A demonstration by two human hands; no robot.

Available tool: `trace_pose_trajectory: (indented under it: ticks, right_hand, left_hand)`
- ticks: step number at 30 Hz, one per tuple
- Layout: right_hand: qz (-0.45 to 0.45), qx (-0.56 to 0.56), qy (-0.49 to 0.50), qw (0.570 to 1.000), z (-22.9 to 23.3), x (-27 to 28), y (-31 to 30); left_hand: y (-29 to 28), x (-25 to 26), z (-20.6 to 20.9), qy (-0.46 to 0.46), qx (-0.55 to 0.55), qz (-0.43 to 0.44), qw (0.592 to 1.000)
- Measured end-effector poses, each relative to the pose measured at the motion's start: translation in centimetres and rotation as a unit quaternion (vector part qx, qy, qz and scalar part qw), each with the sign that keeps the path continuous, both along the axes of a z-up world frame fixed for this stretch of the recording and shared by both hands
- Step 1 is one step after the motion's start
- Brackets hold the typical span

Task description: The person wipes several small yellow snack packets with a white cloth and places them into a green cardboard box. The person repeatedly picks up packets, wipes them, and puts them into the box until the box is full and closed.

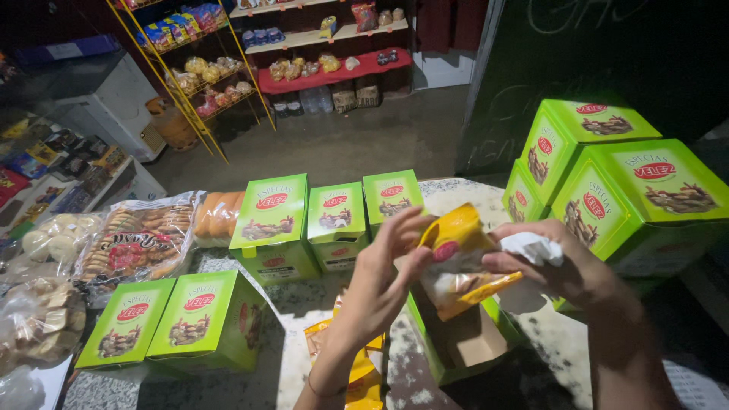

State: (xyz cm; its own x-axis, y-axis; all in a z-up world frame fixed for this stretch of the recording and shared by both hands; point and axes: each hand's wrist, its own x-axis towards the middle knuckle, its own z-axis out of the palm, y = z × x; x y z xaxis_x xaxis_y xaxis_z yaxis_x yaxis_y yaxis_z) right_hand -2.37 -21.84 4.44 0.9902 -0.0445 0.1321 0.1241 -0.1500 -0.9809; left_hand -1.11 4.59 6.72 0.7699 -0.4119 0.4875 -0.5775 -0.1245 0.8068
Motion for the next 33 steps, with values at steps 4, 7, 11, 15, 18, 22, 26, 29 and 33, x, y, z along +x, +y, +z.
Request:
trace_pose_trajectory:
  ticks: [4, 7, 11, 15, 18, 22, 26, 29, 33]
  right_hand:
    - [0.124, -0.081, 0.057, 0.987, 0.8, 1.4, 0.4]
    - [0.113, -0.056, 0.085, 0.988, 3.6, -0.2, 1.8]
    - [-0.051, -0.199, -0.008, 0.979, 3.9, -0.2, 1.5]
    - [-0.061, -0.153, -0.121, 0.979, 3.4, -0.9, 0.5]
    - [-0.079, -0.13, -0.113, 0.982, 4.5, -2.2, 0.7]
    - [-0.103, -0.146, -0.101, 0.979, 5.2, -2.9, 0.6]
    - [-0.094, -0.163, -0.121, 0.975, 4.9, -2.9, 0.4]
    - [-0.109, -0.151, -0.091, 0.978, 4.9, -3.0, 0.6]
    - [-0.105, -0.16, -0.087, 0.978, 4.8, -3.0, 0.7]
  left_hand:
    - [-0.5, 0.2, -0.6, 0.134, -0.033, -0.023, 0.99]
    - [-0.3, 0.2, -0.6, 0.154, -0.017, -0.016, 0.988]
    - [-0.8, 0.7, -3.0, 0.037, 0.15, 0.122, 0.98]
    - [-3.0, 0.3, -3.7, 0.07, 0.265, 0.129, 0.953]
    - [-4.2, 0.0, -5.3, -0.045, 0.309, 0.097, 0.945]
    - [-5.1, -0.2, -6.4, 0.008, 0.445, 0.044, 0.894]
    - [-7.3, 1.7, -9.9, 0.053, 0.515, -0.023, 0.855]
    - [-7.9, 3.1, -11.7, 0.115, 0.521, -0.068, 0.843]
    - [-9.4, 5.9, -15.7, 0.129, 0.595, -0.093, 0.788]
